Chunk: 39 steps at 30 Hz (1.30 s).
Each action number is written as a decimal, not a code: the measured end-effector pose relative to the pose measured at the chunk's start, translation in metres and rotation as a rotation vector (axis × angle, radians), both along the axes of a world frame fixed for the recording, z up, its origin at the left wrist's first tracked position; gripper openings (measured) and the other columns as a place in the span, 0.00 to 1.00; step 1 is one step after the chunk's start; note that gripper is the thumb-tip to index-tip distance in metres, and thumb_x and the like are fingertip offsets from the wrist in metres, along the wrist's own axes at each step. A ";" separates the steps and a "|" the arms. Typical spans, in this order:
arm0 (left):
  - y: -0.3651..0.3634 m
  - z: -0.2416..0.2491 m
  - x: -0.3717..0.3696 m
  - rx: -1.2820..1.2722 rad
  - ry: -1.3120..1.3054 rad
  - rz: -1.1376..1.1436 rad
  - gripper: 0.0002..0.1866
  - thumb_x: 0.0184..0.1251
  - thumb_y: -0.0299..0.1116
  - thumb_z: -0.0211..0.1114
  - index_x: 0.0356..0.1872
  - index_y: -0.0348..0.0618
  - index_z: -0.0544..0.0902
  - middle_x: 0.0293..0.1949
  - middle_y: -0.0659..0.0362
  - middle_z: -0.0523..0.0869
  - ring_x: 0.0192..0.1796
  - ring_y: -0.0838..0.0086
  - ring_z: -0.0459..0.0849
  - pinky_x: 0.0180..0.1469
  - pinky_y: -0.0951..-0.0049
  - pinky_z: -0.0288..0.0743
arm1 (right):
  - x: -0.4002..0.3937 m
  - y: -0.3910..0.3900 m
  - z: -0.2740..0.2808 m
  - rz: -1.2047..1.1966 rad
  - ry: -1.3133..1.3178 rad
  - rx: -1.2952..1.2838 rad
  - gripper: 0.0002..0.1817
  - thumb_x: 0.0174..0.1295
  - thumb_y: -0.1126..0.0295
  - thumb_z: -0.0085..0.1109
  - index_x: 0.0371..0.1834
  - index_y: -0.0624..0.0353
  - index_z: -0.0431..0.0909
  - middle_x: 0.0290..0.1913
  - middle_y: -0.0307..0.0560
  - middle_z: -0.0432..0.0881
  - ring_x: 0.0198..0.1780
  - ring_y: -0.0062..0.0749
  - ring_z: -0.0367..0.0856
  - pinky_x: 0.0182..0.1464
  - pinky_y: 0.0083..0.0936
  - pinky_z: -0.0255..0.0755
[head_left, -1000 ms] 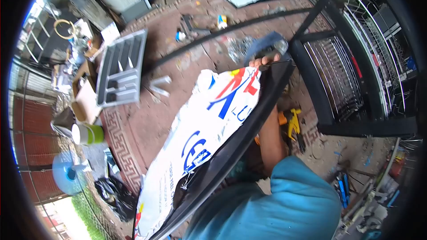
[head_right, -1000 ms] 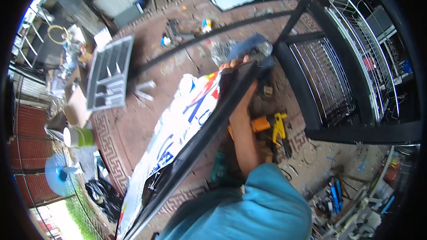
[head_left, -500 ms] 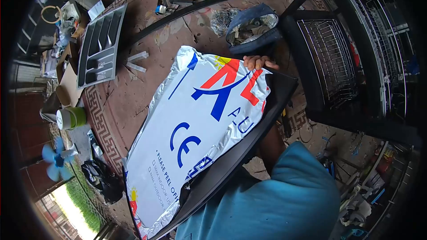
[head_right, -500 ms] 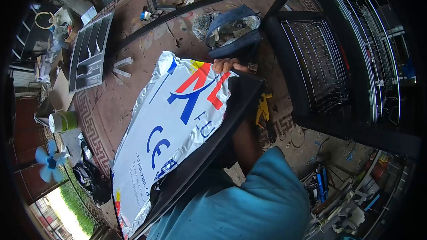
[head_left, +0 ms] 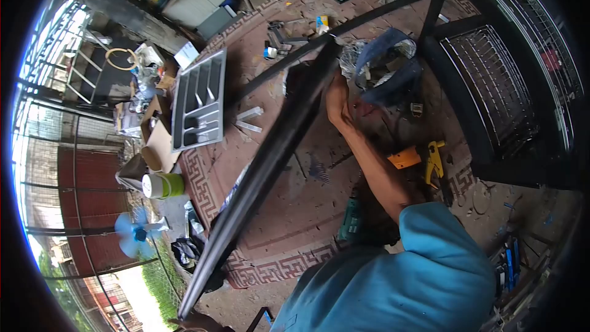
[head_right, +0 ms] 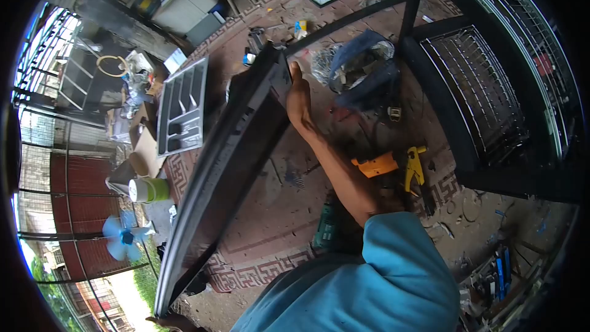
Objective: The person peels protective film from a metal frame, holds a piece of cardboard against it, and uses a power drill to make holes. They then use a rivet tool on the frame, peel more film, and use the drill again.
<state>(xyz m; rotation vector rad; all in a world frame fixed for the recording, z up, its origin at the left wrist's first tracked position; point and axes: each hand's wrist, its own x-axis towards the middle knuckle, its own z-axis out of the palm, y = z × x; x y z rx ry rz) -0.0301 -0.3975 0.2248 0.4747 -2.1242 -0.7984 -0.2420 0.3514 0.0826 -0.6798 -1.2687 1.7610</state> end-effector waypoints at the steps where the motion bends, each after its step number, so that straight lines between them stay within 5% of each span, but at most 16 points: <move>1: -0.025 -0.004 -0.008 -0.057 -0.075 -0.018 0.33 0.73 0.51 0.37 0.74 0.47 0.48 0.66 0.37 0.60 0.61 0.51 0.71 0.63 0.42 0.60 | 0.024 -0.009 0.086 0.140 -0.139 -0.064 0.39 0.69 0.38 0.31 0.21 0.66 0.72 0.20 0.53 0.73 0.27 0.39 0.72 0.32 0.36 0.63; 3: 0.105 0.050 -0.048 0.130 0.102 -0.179 0.44 0.66 0.64 0.38 0.74 0.44 0.44 0.68 0.37 0.57 0.66 0.43 0.64 0.69 0.46 0.53 | 0.014 -0.017 0.099 0.141 -0.308 0.062 0.46 0.65 0.32 0.23 0.23 0.69 0.76 0.23 0.59 0.78 0.31 0.47 0.76 0.37 0.43 0.64; 5: 0.049 0.039 -0.086 0.100 0.038 -0.241 0.38 0.70 0.59 0.37 0.74 0.48 0.43 0.70 0.41 0.56 0.67 0.49 0.63 0.70 0.50 0.50 | 0.012 -0.023 0.103 0.140 -0.443 0.084 0.47 0.65 0.32 0.23 0.23 0.69 0.76 0.23 0.60 0.79 0.31 0.48 0.78 0.37 0.44 0.65; 9: 0.081 0.053 -0.113 0.115 -0.030 -0.313 0.33 0.74 0.55 0.34 0.74 0.49 0.48 0.68 0.44 0.59 0.66 0.54 0.65 0.68 0.53 0.55 | 0.015 -0.023 0.085 0.129 -0.364 0.089 0.46 0.65 0.32 0.25 0.21 0.68 0.76 0.21 0.59 0.77 0.29 0.46 0.78 0.36 0.43 0.66; 11: 0.054 0.057 -0.124 0.227 -0.081 -0.384 0.31 0.73 0.54 0.43 0.67 0.41 0.62 0.59 0.46 0.71 0.60 0.61 0.72 0.63 0.59 0.64 | 0.009 -0.017 0.075 0.273 -0.404 0.127 0.43 0.65 0.33 0.31 0.23 0.67 0.76 0.20 0.58 0.77 0.29 0.42 0.78 0.35 0.40 0.66; 12: 0.044 0.061 -0.137 0.287 -0.079 -0.390 0.28 0.72 0.51 0.45 0.61 0.40 0.66 0.53 0.49 0.74 0.56 0.63 0.74 0.60 0.61 0.66 | 0.004 -0.017 0.072 0.300 -0.182 0.061 0.34 0.65 0.39 0.44 0.32 0.67 0.79 0.28 0.56 0.80 0.36 0.37 0.80 0.38 0.36 0.69; 13: 0.038 0.065 -0.139 0.351 -0.083 -0.383 0.24 0.72 0.49 0.46 0.55 0.38 0.71 0.48 0.52 0.77 0.51 0.65 0.76 0.56 0.63 0.68 | 0.006 -0.022 0.086 0.308 -0.176 0.045 0.34 0.65 0.39 0.44 0.32 0.67 0.79 0.28 0.56 0.80 0.36 0.37 0.80 0.38 0.36 0.69; 14: 0.032 0.068 -0.138 0.342 -0.087 -0.371 0.24 0.72 0.49 0.46 0.55 0.38 0.71 0.48 0.52 0.77 0.51 0.65 0.76 0.56 0.63 0.68 | 0.008 -0.024 0.102 0.281 0.011 0.175 0.30 0.63 0.43 0.51 0.39 0.65 0.79 0.34 0.56 0.81 0.41 0.37 0.81 0.42 0.34 0.71; 16: 0.057 0.082 -0.141 0.087 -0.150 -0.376 0.18 0.68 0.43 0.50 0.40 0.36 0.77 0.37 0.56 0.75 0.40 0.70 0.75 0.45 0.70 0.70 | 0.008 -0.029 0.120 0.256 0.190 0.294 0.27 0.61 0.47 0.57 0.46 0.64 0.79 0.41 0.55 0.82 0.46 0.36 0.81 0.46 0.32 0.73; 19: 0.077 0.084 -0.143 0.090 -0.131 -0.343 0.18 0.68 0.43 0.50 0.38 0.35 0.77 0.33 0.57 0.74 0.37 0.72 0.73 0.43 0.70 0.69 | -0.011 -0.023 0.132 0.172 0.284 0.558 0.29 0.57 0.51 0.64 0.55 0.61 0.76 0.51 0.54 0.80 0.55 0.36 0.78 0.54 0.30 0.72; 23: 0.077 0.080 -0.138 0.008 -0.124 -0.268 0.20 0.68 0.43 0.48 0.40 0.32 0.76 0.35 0.54 0.75 0.39 0.70 0.72 0.45 0.68 0.68 | -0.016 -0.015 0.159 0.255 0.301 0.465 0.32 0.53 0.49 0.67 0.52 0.64 0.77 0.44 0.55 0.83 0.49 0.39 0.82 0.52 0.31 0.74; 25: 0.086 0.082 -0.134 -0.034 -0.126 -0.244 0.20 0.69 0.43 0.47 0.39 0.34 0.76 0.35 0.55 0.75 0.38 0.70 0.73 0.44 0.67 0.69 | -0.019 -0.009 0.163 0.488 0.116 0.502 0.31 0.54 0.49 0.66 0.51 0.66 0.78 0.40 0.53 0.84 0.44 0.39 0.83 0.50 0.31 0.75; 30: 0.068 0.081 -0.128 -0.051 -0.161 -0.279 0.22 0.68 0.45 0.49 0.44 0.31 0.76 0.38 0.52 0.76 0.41 0.67 0.72 0.49 0.65 0.66 | -0.019 -0.008 0.145 0.386 0.324 0.557 0.28 0.56 0.50 0.64 0.50 0.64 0.78 0.40 0.52 0.84 0.41 0.33 0.83 0.47 0.26 0.75; 32: 0.073 0.079 -0.126 0.002 -0.117 -0.230 0.23 0.68 0.45 0.49 0.45 0.30 0.76 0.40 0.51 0.77 0.43 0.66 0.73 0.50 0.65 0.67 | -0.017 -0.005 0.142 0.387 0.319 0.566 0.24 0.60 0.58 0.62 0.55 0.62 0.76 0.43 0.43 0.83 0.43 0.21 0.79 0.46 0.19 0.72; 35: 0.079 0.082 -0.121 0.022 -0.124 -0.221 0.23 0.67 0.46 0.50 0.45 0.30 0.76 0.41 0.50 0.77 0.43 0.65 0.75 0.50 0.65 0.69 | 0.000 -0.002 0.154 0.570 0.338 0.329 0.22 0.62 0.63 0.61 0.57 0.60 0.75 0.43 0.43 0.83 0.42 0.19 0.78 0.46 0.20 0.73; 39: 0.072 0.076 -0.119 -0.067 -0.089 -0.209 0.23 0.71 0.46 0.44 0.43 0.33 0.77 0.38 0.53 0.76 0.40 0.67 0.75 0.45 0.65 0.70 | 0.003 -0.002 0.170 0.384 0.314 0.452 0.18 0.61 0.69 0.60 0.56 0.58 0.77 0.46 0.48 0.84 0.40 0.24 0.82 0.43 0.23 0.78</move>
